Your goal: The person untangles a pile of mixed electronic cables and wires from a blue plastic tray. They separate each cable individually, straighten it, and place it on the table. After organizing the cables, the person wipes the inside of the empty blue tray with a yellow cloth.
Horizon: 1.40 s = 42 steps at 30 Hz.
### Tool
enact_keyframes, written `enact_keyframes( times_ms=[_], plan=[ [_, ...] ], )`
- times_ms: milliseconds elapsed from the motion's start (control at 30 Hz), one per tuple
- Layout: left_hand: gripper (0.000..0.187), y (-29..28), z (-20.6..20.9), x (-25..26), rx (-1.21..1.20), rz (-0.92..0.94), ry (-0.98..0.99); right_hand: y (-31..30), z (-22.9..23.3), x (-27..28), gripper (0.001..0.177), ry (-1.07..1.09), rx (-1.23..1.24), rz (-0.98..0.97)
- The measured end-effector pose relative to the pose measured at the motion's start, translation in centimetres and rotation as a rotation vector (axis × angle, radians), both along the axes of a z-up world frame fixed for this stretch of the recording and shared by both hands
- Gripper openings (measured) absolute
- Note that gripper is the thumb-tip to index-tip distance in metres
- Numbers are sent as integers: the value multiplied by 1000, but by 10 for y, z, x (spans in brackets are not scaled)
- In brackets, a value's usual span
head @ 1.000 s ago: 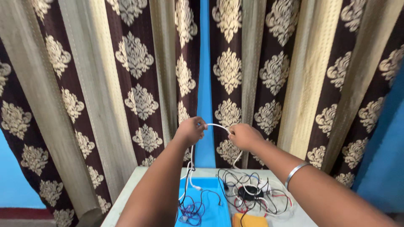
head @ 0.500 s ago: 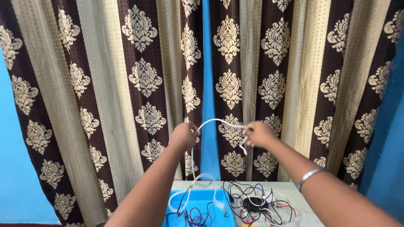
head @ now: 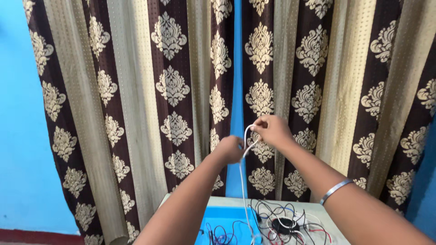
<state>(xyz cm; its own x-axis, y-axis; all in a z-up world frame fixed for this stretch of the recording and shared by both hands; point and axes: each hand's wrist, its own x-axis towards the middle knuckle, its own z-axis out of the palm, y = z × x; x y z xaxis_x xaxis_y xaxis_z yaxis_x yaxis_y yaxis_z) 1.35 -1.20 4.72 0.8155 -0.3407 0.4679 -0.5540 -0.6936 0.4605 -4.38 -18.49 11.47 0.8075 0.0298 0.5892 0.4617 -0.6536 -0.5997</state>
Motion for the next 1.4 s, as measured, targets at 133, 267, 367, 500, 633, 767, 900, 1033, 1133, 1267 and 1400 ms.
enact_keyframes(
  times_ms=[133,267,367,500,633,767,900,1033,1133,1267,1400],
  plan=[
    [17,16,-18,9,-57,-35,206,-6,23,-3,15,-39,195,-44],
    [21,18,-26,27,-174,-126,179,-9,29,-6,15,-78,315,2],
    [27,13,-12,27,-240,-86,164,-7,22,-5,14,-49,316,27],
    [27,8,15,6,-352,-6,88,3,11,-1,22,198,178,139],
    [22,6,32,-9,-501,-77,107,12,-3,2,23,363,54,200],
    [19,7,37,-15,-552,-119,108,9,-13,22,18,403,177,240],
    [20,7,31,-17,-552,-140,66,4,-19,37,16,371,210,239],
    [31,1,18,-3,-490,-183,182,1,-13,39,14,304,286,234],
    [48,0,10,5,-450,-234,341,-3,-13,38,16,253,371,307],
    [67,3,7,-3,-466,-245,496,-7,-11,38,18,171,429,344],
    [77,4,-4,-10,-280,-179,614,-5,-1,29,18,71,471,327]
  ],
)
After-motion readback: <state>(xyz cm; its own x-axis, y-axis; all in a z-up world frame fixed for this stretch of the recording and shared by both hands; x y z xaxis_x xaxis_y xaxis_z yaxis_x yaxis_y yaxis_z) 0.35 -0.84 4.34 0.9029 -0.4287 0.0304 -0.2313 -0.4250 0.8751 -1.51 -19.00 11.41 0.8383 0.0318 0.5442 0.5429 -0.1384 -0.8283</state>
